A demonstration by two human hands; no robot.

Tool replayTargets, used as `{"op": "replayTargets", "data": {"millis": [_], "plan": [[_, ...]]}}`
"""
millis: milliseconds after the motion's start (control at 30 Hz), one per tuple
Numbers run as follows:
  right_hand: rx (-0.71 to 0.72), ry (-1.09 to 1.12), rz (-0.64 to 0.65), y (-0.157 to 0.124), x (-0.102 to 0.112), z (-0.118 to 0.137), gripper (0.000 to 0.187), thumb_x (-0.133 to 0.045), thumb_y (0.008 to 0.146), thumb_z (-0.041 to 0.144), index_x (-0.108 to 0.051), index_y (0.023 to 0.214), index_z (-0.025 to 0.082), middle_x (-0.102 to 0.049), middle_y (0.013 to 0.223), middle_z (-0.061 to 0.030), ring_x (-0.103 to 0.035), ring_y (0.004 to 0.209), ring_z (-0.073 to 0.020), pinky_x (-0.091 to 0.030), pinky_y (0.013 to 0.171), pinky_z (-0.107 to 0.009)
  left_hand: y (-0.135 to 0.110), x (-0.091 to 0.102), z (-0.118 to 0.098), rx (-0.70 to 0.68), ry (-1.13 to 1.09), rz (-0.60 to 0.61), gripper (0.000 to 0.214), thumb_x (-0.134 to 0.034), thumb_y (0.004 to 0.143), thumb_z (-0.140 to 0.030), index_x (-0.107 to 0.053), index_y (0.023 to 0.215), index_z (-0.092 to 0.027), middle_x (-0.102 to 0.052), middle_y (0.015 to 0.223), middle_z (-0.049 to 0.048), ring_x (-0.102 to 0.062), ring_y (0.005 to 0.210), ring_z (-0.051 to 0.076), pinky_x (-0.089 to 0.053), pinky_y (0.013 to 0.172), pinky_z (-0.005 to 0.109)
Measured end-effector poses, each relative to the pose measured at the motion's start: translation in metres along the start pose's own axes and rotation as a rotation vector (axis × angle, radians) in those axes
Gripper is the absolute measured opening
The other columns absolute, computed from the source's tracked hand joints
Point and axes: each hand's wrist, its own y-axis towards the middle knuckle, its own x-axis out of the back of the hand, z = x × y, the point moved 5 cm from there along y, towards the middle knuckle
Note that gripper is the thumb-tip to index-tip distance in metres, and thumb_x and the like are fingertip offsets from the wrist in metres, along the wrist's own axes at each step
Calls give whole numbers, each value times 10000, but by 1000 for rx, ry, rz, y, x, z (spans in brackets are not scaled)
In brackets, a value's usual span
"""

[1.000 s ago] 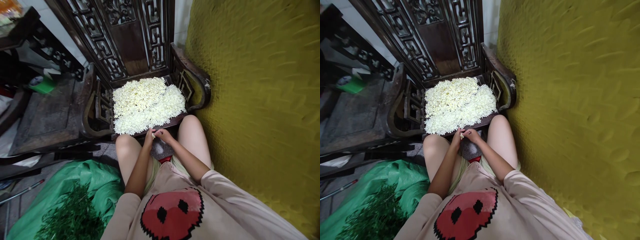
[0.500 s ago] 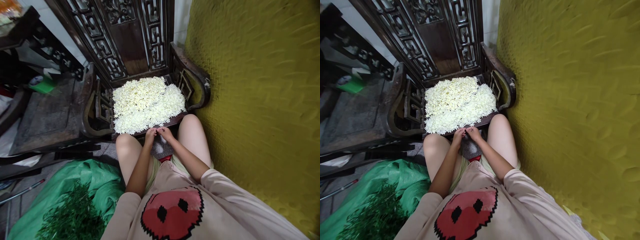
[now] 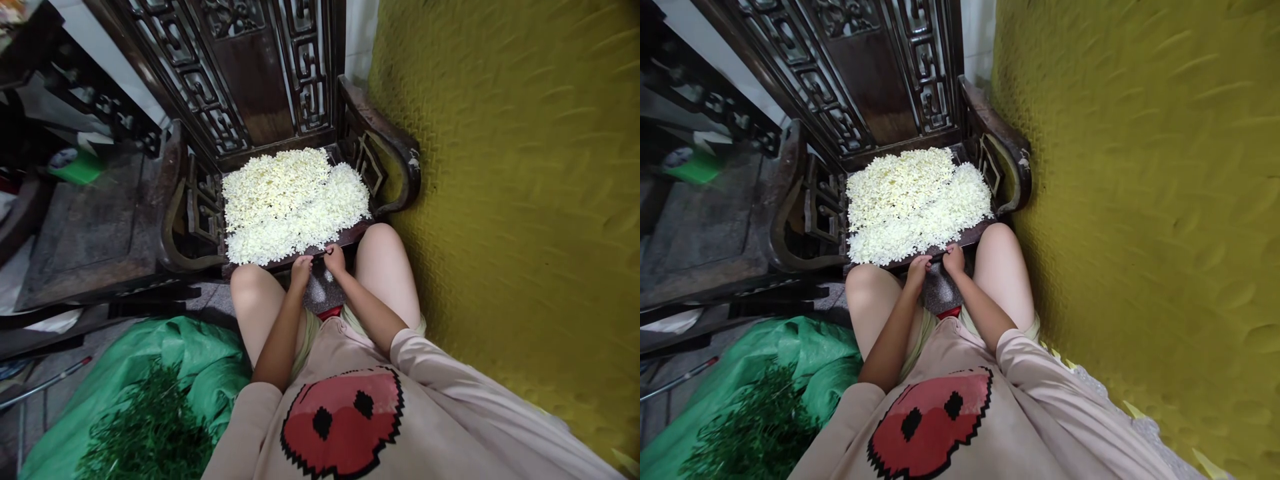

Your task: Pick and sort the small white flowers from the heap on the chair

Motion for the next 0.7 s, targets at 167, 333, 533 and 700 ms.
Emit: {"op": "replayTargets", "data": {"millis": [167, 333, 533, 700], "plan": [[-194, 115, 15, -3, -4, -18, 149, -394, 614, 127, -520, 661, 192, -579, 703, -6, -538, 702, -158, -420, 714, -266, -5, -10, 3, 4, 53, 36, 130, -502, 700, -240, -601, 711, -156, -521, 574, -16, -465, 527, 110, -375, 567, 241], [-97, 256, 126, 5, -15, -11, 219, -394, 608, 131, -585, 694, 198, -613, 715, 7, -550, 705, -146, -431, 724, -265, -8, -23, 7, -12, 100, 109, 112, -502, 705, -220, -588, 675, -155, -515, 570, -15, -463, 538, 111, -366, 566, 237], [-97, 498, 152, 11, -21, -2, 262, -393, 551, 103, -580, 715, 184, -623, 748, 3, -554, 686, -127, -439, 674, -235, -9, -18, 3, 17, 87, 84, 117, -492, 715, -222, -592, 710, -161, -508, 566, -19, -460, 533, 108, -366, 551, 227], [-232, 300, -35, 2, -8, -24, 157, -379, 647, 129, -528, 638, 179, -570, 619, 7, -538, 571, -133, -431, 576, -240, -10, -19, 2, 5, 70, 77, 107, -493, 715, -199, -587, 683, -159, -508, 570, -16, -463, 541, 105, -363, 546, 218]]}}
